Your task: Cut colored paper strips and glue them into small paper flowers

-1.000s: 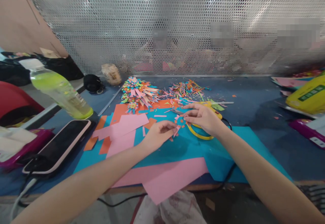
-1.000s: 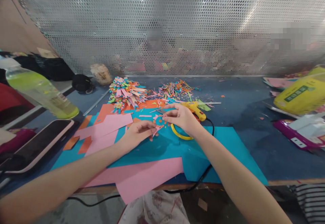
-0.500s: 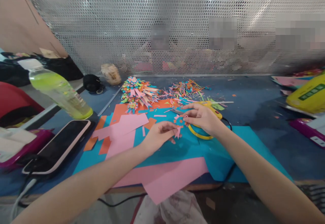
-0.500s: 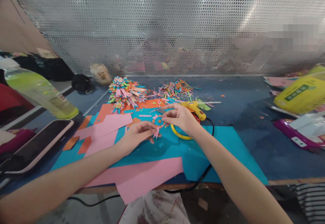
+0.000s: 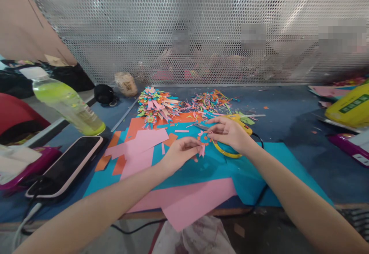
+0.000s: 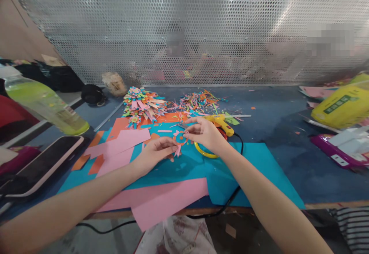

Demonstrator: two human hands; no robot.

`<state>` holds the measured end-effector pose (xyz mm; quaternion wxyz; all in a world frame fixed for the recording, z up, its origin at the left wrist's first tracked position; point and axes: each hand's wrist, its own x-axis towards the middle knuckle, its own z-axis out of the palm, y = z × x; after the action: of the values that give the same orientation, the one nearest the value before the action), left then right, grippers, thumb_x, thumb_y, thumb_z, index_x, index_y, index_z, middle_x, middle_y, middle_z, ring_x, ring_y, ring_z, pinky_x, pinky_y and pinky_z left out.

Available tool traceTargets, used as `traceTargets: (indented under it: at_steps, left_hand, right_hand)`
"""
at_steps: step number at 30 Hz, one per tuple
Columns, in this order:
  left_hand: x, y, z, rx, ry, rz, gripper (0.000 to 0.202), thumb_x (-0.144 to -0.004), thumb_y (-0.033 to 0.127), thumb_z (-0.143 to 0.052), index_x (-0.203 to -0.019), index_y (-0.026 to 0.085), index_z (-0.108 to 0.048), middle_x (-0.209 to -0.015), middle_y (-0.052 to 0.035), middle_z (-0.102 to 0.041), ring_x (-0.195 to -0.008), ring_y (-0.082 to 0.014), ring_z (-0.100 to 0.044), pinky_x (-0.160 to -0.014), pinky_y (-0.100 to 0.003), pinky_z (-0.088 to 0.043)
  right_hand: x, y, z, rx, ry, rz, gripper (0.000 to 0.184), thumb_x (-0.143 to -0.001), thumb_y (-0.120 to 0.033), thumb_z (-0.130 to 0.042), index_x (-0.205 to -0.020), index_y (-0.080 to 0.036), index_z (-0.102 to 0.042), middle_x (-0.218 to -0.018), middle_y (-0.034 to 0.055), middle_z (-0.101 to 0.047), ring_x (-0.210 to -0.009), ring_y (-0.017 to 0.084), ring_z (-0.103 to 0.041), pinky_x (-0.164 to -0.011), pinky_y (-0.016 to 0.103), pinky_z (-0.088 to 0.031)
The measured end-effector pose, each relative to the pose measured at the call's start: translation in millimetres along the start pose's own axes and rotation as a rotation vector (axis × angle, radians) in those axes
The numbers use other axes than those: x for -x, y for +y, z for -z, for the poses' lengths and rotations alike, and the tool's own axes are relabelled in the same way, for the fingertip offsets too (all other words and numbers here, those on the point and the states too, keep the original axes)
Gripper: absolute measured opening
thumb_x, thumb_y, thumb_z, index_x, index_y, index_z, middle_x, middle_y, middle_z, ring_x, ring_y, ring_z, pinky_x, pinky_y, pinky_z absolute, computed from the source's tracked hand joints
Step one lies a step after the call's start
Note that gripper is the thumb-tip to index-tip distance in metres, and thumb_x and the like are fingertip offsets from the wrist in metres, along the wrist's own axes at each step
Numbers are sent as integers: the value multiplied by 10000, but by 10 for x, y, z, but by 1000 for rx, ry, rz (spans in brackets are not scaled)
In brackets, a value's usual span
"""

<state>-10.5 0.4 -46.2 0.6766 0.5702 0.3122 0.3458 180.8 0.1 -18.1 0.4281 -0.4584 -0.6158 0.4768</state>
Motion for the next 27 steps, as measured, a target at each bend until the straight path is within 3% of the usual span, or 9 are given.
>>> traceTargets:
  at_steps: [15, 22, 27]
  left_hand:
    - [-4, 36, -14, -13, 12, 11, 173, -696, 271, -641, -794, 143, -577, -719, -21, -631, -658, -121, -579, -526, -216, -461]
    - [-17, 37, -28, 89, 96, 89, 338, -612, 257, -711, -893, 132, -570, -777, -46, -650, -669, -139, -596, -529, -227, -462]
    - [-30, 8, -9, 192, 78, 28, 406, -606, 184, -714, -986, 173, -572, -797, -12, -648, -683, -108, -590, -590, -213, -457]
  right_hand:
    - [7, -40, -9, 17, 3, 20, 411, -639, -231, -679, -998, -171, -488, -763, 22, -639, -616, 125, -608, -564, 254, -497]
    - [16, -21, 10, 3, -19, 6, 414, -648, -254, -672, -1007, -183, -479, -801, 37, -649, -675, 154, -631, -611, 286, -506]
    - [15, -17, 1, -15, -29, -4, 425, -642, -244, -677, -1010, -181, -475, -789, 33, -647, -663, 146, -628, -607, 275, -505]
